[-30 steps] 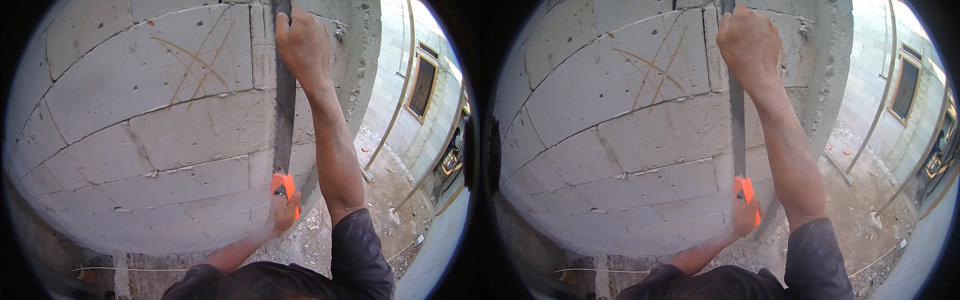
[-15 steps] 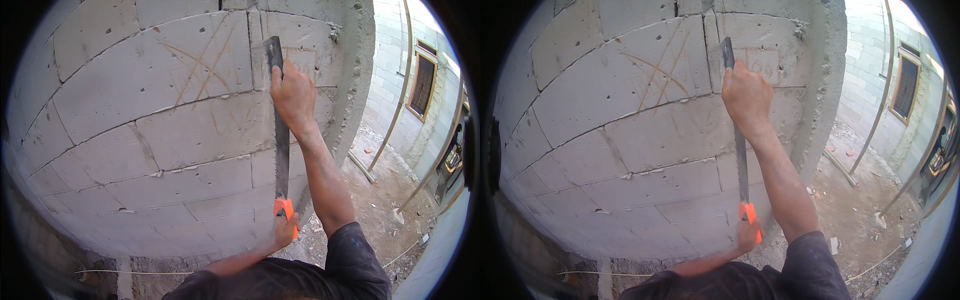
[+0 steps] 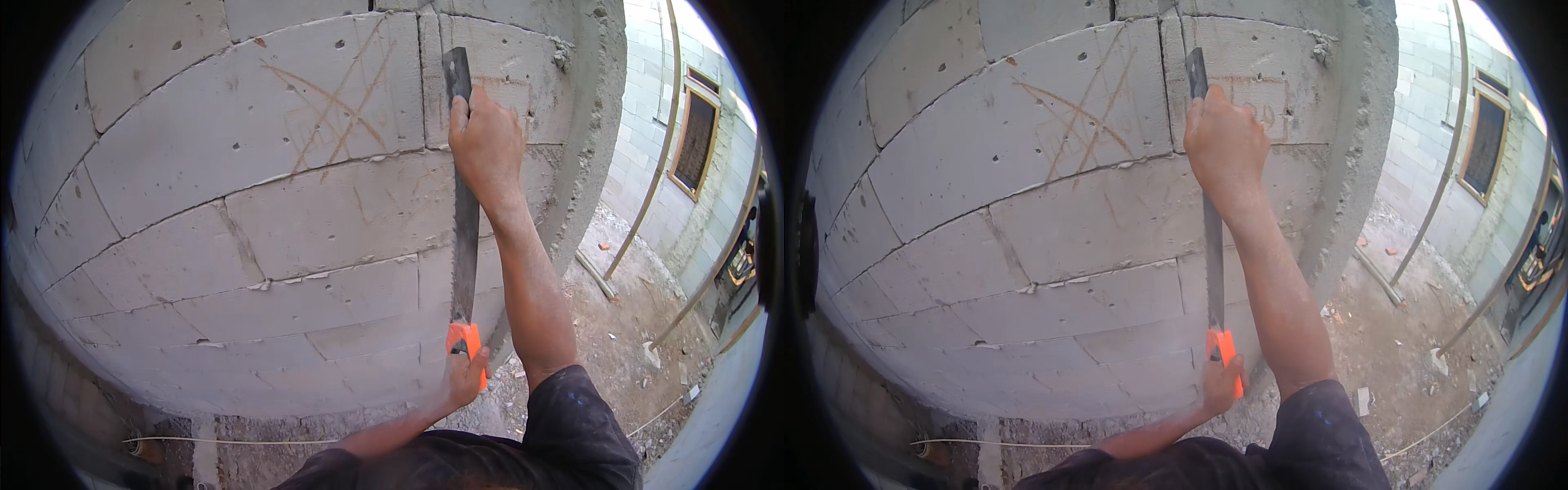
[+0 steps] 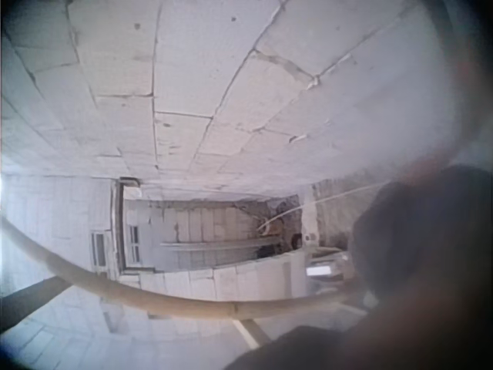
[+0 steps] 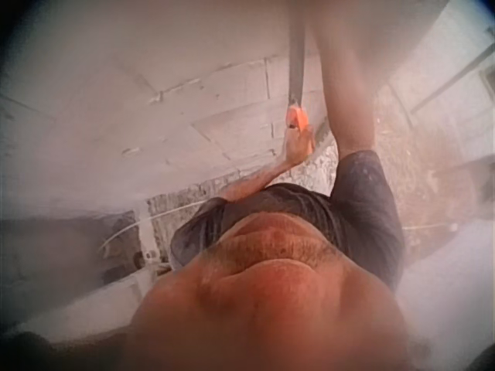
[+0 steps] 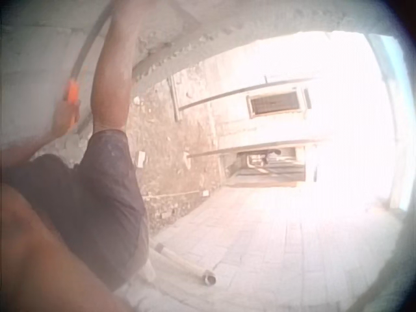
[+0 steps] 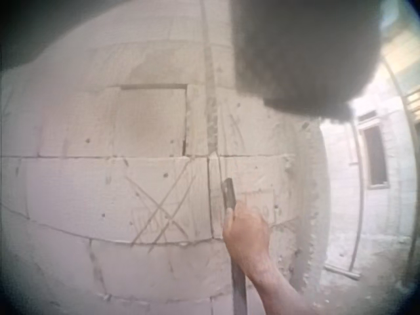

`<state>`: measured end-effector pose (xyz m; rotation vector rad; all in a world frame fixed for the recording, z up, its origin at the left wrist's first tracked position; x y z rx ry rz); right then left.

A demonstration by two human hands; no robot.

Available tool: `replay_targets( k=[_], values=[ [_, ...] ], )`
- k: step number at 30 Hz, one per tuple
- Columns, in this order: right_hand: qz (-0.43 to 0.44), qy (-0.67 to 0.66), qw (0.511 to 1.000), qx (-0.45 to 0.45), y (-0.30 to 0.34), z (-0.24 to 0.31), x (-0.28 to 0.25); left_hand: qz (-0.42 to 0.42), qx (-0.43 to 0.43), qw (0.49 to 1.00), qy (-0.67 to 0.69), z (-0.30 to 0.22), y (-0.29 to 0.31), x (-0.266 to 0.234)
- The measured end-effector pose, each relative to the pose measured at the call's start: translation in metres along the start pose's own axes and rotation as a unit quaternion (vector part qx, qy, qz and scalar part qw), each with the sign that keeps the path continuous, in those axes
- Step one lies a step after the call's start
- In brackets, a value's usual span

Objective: The person uses a hand saw to cut into a concrete block wall, following lines previously marked on the wall, and then uses their fingers to pull a thin strip of material out from a cut section.

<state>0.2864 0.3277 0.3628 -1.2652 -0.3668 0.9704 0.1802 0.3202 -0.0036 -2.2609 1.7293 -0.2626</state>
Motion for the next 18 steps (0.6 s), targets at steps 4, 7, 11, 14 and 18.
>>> replay_targets(
  k=[4,7,11,14,18],
  values=[
    [0.025,-0.02,0.999,0.0,0.012,-0.001,-0.014,0.024,0.016,0.999,-0.043,-0.005,0.013,0.007],
    [-0.021,-0.033,0.999,-0.03,-0.019,0.022,-0.036,0.024,0.049,0.997,-0.053,-0.031,-0.006,-0.001],
    [-0.077,-0.023,0.993,-0.087,-0.079,0.039,-0.031,0.05,0.0,0.999,0.0,-0.101,-0.042,-0.01],
    [-0.071,-0.029,0.993,-0.09,-0.086,0.048,-0.016,0.007,0.0,1.0,-0.013,-0.093,-0.04,-0.017],
    [-0.02,-0.051,0.997,-0.049,-0.043,0.043,-0.008,0.033,-0.05,0.997,-0.054,-0.071,-0.006,-0.017]
  ],
)
Point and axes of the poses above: each hand's wrist, its own y-axis away from the middle knuckle, its own x-axis out of the palm, z = x × y, the point moved 6 cm from there along -y, towards the middle knuckle
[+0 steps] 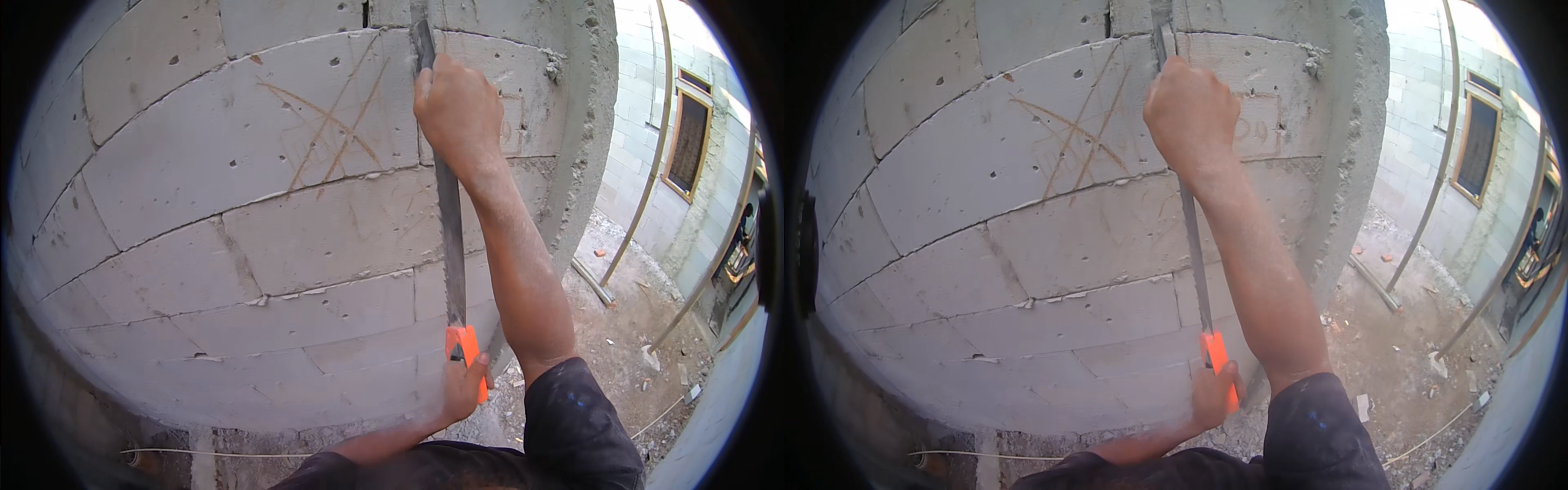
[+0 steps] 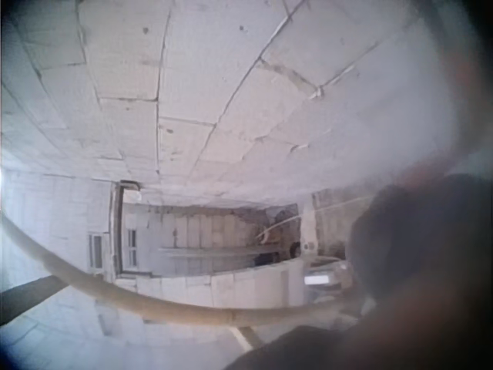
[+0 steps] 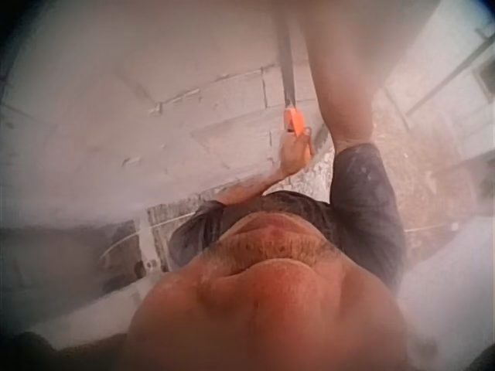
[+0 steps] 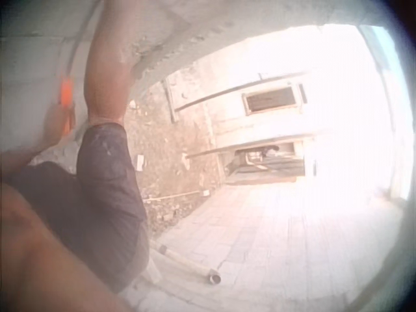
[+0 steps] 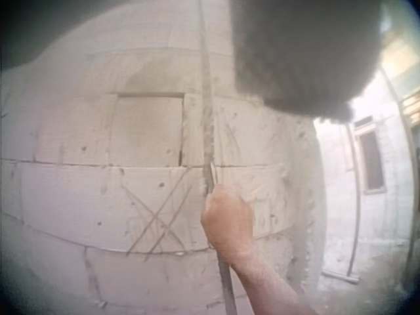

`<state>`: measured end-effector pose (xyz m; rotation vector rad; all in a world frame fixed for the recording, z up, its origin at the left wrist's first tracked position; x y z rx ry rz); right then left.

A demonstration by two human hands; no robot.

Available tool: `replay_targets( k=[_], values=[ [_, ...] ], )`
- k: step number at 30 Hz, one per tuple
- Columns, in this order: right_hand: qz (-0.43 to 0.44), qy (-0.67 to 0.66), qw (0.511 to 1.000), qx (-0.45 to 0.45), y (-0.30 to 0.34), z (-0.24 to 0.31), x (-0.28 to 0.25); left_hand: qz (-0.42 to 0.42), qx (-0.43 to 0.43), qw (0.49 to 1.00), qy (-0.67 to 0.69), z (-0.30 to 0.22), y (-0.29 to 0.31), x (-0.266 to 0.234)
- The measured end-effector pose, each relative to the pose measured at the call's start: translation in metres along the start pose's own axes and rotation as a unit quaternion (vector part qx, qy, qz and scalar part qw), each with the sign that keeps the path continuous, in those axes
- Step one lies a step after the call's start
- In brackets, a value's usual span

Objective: The person uses a hand saw to cut into a concrete block wall, following lines previously marked on the wall, and then uses their fingers to pull a thin strip of material out from a cut section.

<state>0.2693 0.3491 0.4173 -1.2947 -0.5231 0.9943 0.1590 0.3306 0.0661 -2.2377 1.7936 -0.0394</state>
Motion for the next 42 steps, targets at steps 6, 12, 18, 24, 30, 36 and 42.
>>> replay_targets(
  k=[6,12,18,24,30,36,42],
  values=[
    [0.061,0.015,0.997,0.034,0.041,-0.014,0.006,-0.006,-0.058,0.997,-0.053,0.027,0.017,-0.003],
    [0.033,0.024,0.999,0.005,0.041,-0.015,0.005,0.025,0.007,0.999,-0.046,0.032,0.017,0.021],
    [0.053,-0.032,0.996,0.064,0.086,-0.026,-0.002,0.002,-0.031,0.999,-0.017,0.103,0.01,0.015],
    [0.03,-0.177,0.978,0.104,0.119,-0.041,-0.066,0.024,0.131,0.989,-0.066,0.065,0.01,0.011],
    [0.148,-0.205,0.962,0.108,0.279,-0.08,-0.077,0.029,0.05,0.996,0.067,0.08,0.008,0.013],
    [0.189,-0.151,0.935,0.259,0.379,-0.114,-0.11,-0.001,0.047,0.984,0.174,0.088,0.02,-0.006],
    [0.153,-0.221,0.937,0.222,0.314,-0.137,-0.113,-0.034,0.059,0.993,0.096,0.073,0.039,-0.042]
  ],
)
Point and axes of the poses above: each hand's wrist, its own y-axis away from the middle knuckle, its own x-axis out of the palm, z = x × y, the point moved 6 cm from there along -y, towards the middle knuckle
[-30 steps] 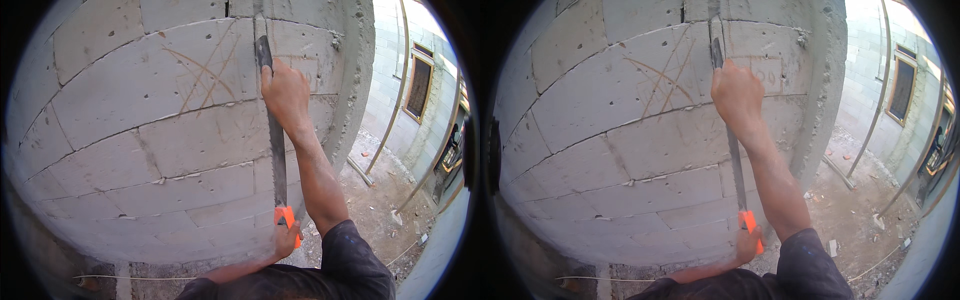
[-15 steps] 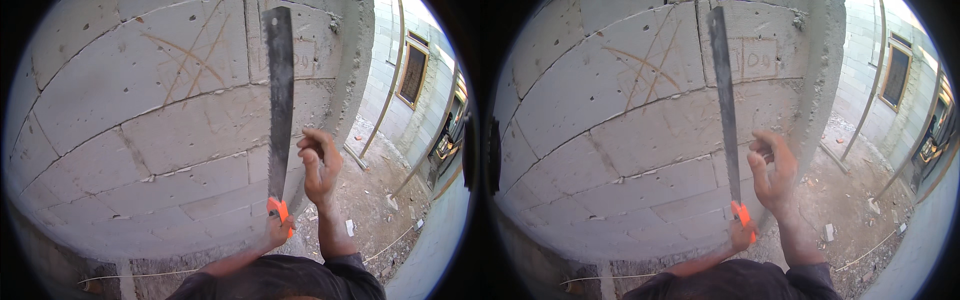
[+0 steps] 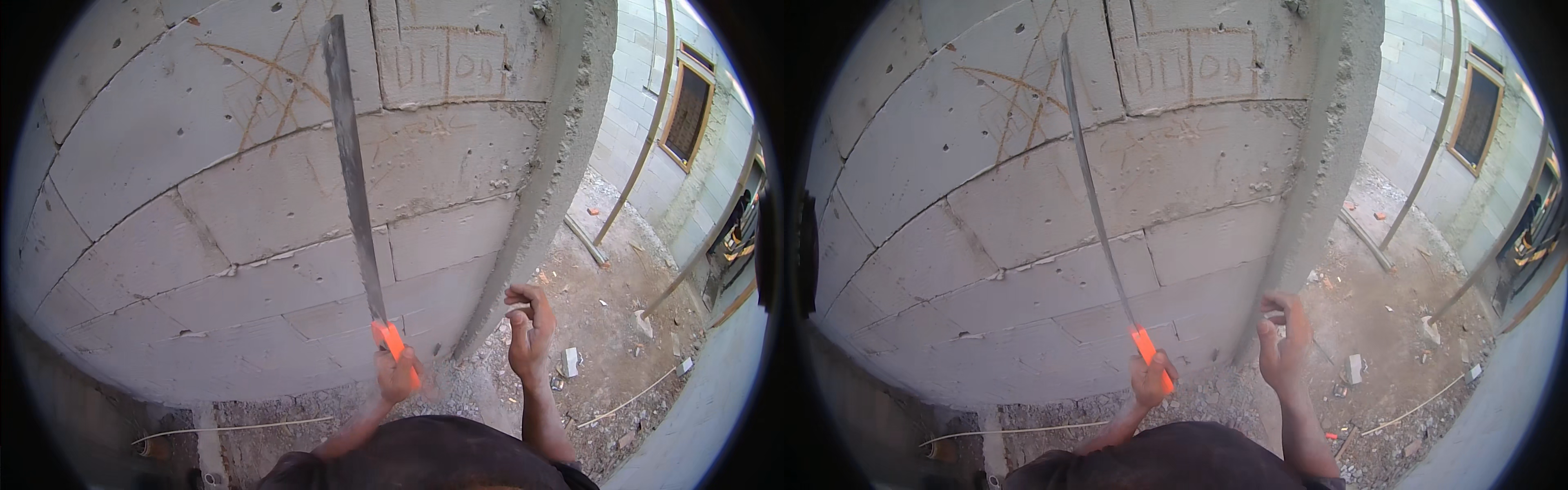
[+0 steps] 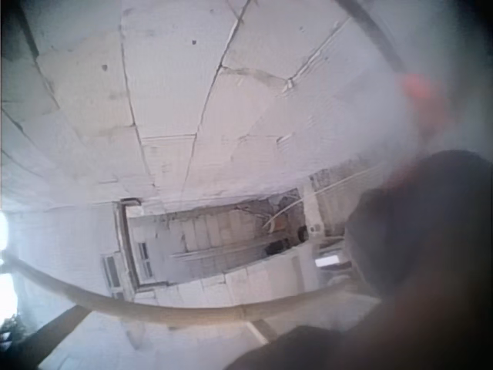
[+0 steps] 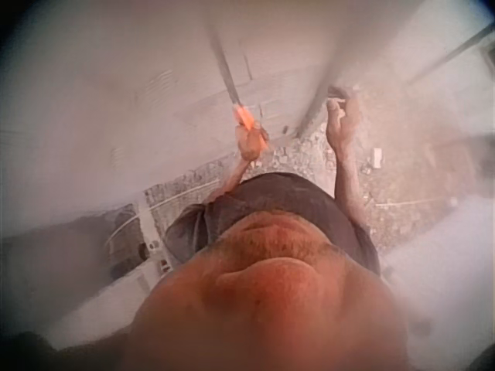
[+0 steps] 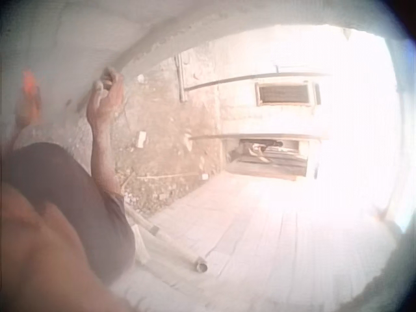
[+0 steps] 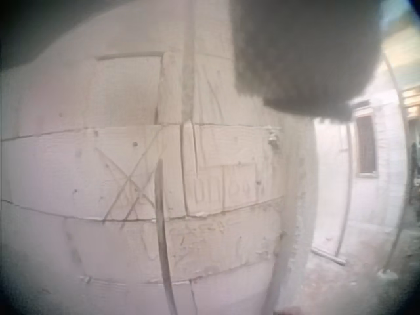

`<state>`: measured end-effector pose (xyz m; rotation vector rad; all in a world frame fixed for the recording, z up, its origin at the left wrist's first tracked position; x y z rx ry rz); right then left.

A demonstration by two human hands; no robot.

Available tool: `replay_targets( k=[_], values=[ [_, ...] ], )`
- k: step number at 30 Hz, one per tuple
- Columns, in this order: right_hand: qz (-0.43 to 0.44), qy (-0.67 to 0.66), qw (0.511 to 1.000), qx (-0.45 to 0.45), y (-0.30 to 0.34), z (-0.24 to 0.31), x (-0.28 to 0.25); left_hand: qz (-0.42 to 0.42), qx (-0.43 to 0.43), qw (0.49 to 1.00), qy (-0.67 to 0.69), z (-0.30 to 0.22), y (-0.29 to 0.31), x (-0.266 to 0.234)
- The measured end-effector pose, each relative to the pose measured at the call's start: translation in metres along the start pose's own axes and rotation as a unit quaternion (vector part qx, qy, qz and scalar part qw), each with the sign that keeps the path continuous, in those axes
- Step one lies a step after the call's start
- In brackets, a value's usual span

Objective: The person uses a hand saw to cut into a concrete block wall, following lines previously marked on the wall, and then uses their fingers to pull a thin strip of material out from a cut section.

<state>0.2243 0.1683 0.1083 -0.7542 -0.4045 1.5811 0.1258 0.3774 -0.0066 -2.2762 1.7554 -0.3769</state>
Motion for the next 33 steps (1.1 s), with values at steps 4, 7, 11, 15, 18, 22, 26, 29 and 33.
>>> replay_targets(
  k=[4,7,11,15,18,22,26,29,33],
  values=[
    [0.077,-0.074,0.991,-0.083,-0.043,0.033,0.025,-0.07,0.004,0.997,-0.028,0.014,0.012,0.028],
    [0.16,-0.139,0.968,-0.136,-0.037,0.036,0.037,-0.035,-0.03,0.998,0.03,0.007,0.002,0.049],
    [0.209,-0.09,0.962,-0.153,0.03,-0.007,0.026,0.044,-0.105,0.992,0.055,-0.013,-0.015,0.086],
    [0.185,-0.076,0.97,-0.135,0.056,-0.041,-0.021,0.145,-0.077,0.986,0.038,-0.014,-0.032,0.136],
    [0.175,-0.064,0.977,-0.099,0.027,-0.05,-0.054,0.169,-0.092,0.976,0.1,-0.044,-0.053,0.179],
    [0.139,-0.021,0.984,-0.107,-0.012,-0.05,-0.095,0.247,-0.059,0.952,0.169,-0.063,-0.076,0.222],
    [0.087,-0.012,0.989,-0.118,-0.028,-0.042,-0.123,0.317,-0.073,0.932,0.162,-0.093,-0.087,0.243],
    [0.097,0.004,0.989,-0.116,-0.043,-0.038,-0.134,0.308,-0.059,0.928,0.204,-0.098,-0.095,0.252],
    [0.115,0.084,0.986,-0.088,-0.05,-0.026,-0.139,0.301,-0.131,0.915,0.236,-0.068,-0.104,0.268]
  ],
)
Point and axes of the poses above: each hand's wrist, its own y-axis away from the middle knuckle, its own x-axis out of the palm, z = x × y, the point moved 6 cm from there along -y, towards the middle knuckle
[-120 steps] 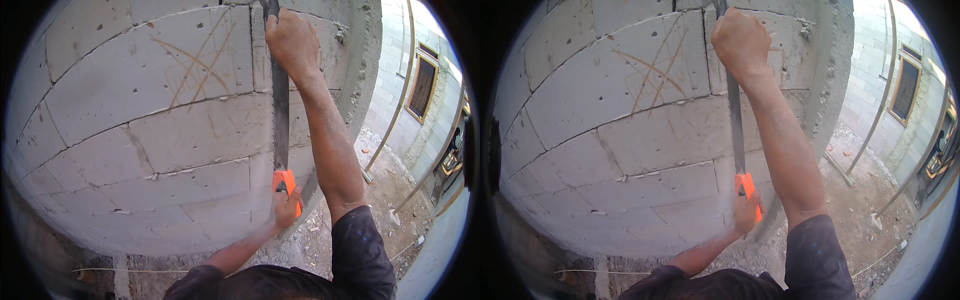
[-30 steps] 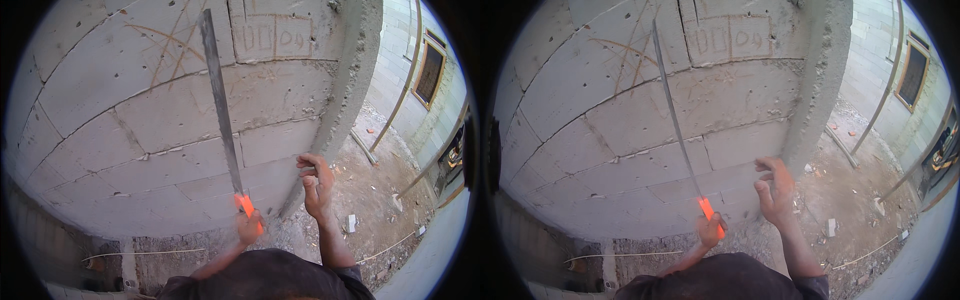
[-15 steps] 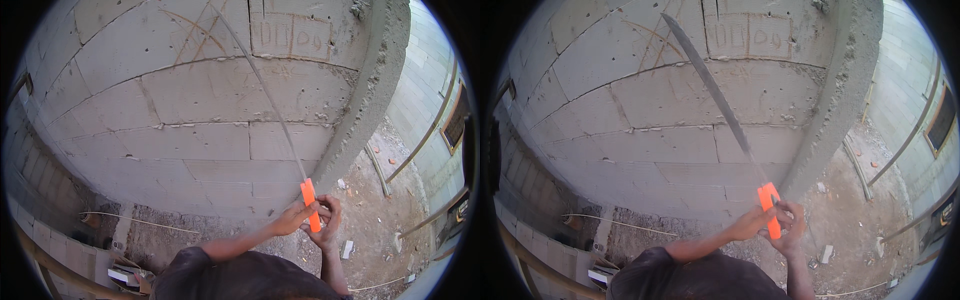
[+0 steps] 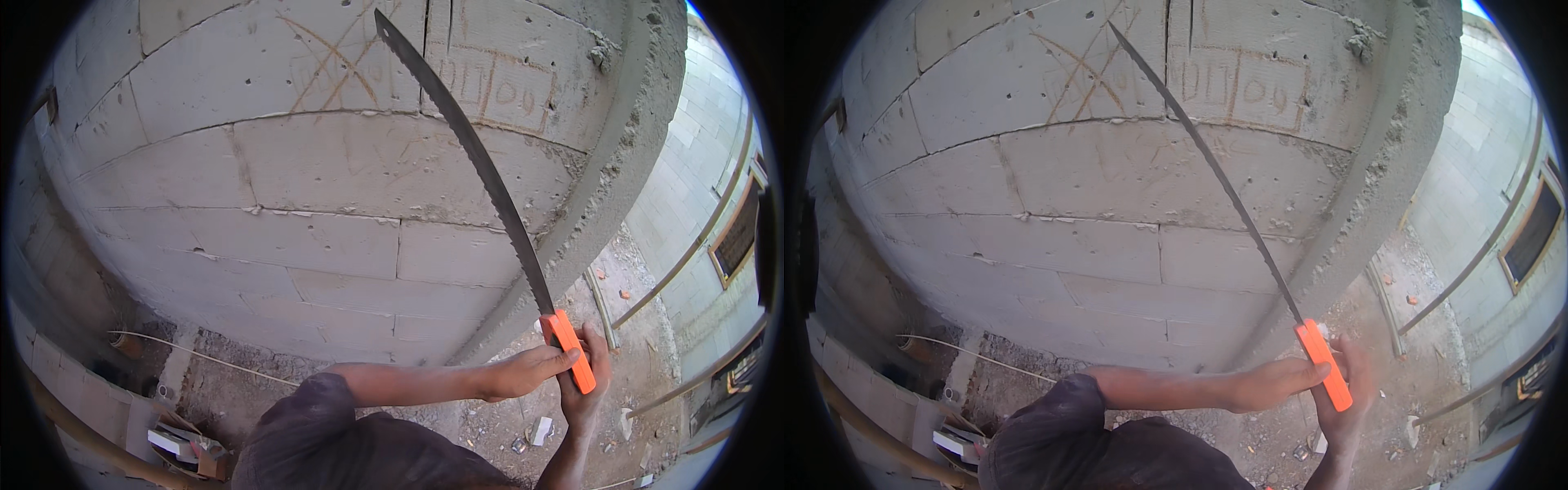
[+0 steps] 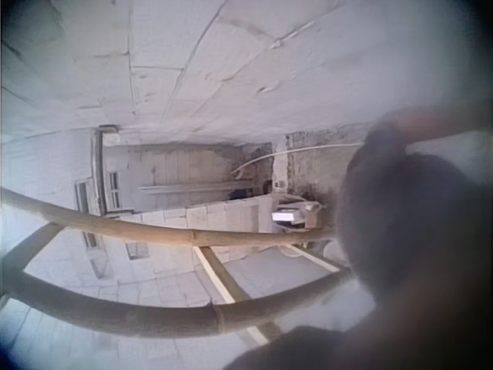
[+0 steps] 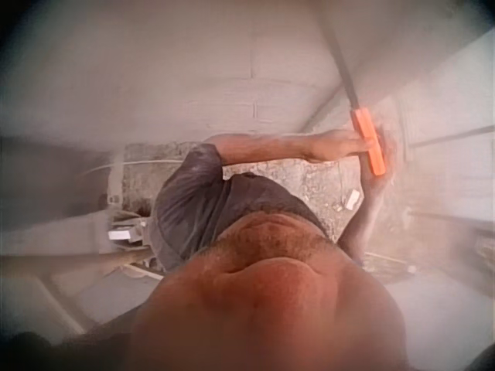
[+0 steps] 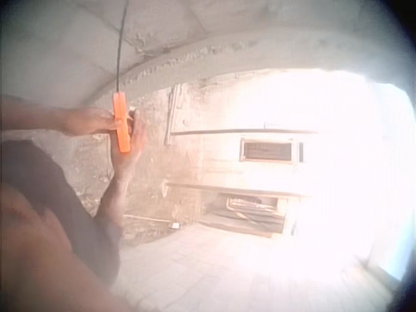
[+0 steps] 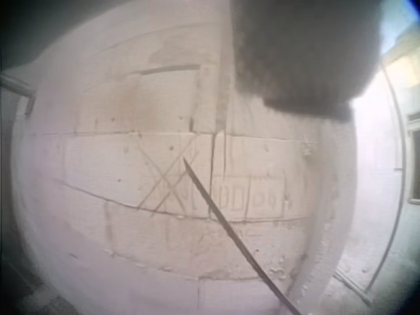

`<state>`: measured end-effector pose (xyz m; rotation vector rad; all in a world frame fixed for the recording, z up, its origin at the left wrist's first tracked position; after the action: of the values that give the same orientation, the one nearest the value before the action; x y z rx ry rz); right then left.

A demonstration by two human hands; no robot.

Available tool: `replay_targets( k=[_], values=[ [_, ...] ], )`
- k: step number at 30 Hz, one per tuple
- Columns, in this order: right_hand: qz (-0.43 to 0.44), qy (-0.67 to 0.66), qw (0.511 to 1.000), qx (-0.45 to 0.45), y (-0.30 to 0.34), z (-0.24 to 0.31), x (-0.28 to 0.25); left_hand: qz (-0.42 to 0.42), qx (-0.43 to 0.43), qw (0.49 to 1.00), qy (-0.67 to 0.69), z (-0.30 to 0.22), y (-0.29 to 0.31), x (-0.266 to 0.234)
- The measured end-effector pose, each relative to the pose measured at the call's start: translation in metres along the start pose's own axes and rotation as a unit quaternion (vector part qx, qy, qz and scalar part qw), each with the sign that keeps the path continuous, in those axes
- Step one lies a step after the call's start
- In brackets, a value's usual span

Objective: The person uses a hand saw to cut into a concrete block wall, following lines previously marked on the wall, and then uses their fingers to pull a thin strip of material out from a cut section.

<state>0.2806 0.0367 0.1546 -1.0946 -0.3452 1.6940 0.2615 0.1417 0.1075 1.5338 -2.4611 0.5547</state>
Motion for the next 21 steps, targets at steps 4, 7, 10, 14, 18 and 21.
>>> replay_targets(
  k=[4,7,10,14,18,21],
  values=[
    [-0.001,0.157,0.985,-0.071,-0.014,0.02,-0.019,0.052,0.033,0.998,0.004,-0.02,-0.011,0.008],
    [-0.016,0.171,0.981,-0.086,-0.023,0.026,-0.043,0.084,0.026,0.979,-0.183,-0.041,0.001,0.009],
    [-0.051,0.242,0.95,-0.192,-0.054,0.036,-0.077,-0.048,0.078,0.941,-0.325,-0.087,0.038,-0.022],
    [-0.037,0.243,0.944,-0.221,-0.09,0.03,-0.135,-0.419,0.314,0.586,-0.618,-0.209,0.104,-0.057],
    [0.0,0.252,0.934,-0.255,-0.144,0.032,-0.148,-0.513,0.322,0.162,-0.779,-0.278,0.138,-0.055],
    [0.015,0.219,0.924,-0.314,-0.17,0.039,-0.157,-0.497,0.265,0.142,-0.814,-0.296,0.137,-0.064]
  ],
)
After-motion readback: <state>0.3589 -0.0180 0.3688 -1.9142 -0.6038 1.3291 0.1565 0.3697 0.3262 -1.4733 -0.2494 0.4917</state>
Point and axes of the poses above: each hand's wrist, its own y-axis away from the middle knuckle, its own x-axis out of the palm, z = x × y, the point moved 6 cm from there along -y, towards the middle knuckle
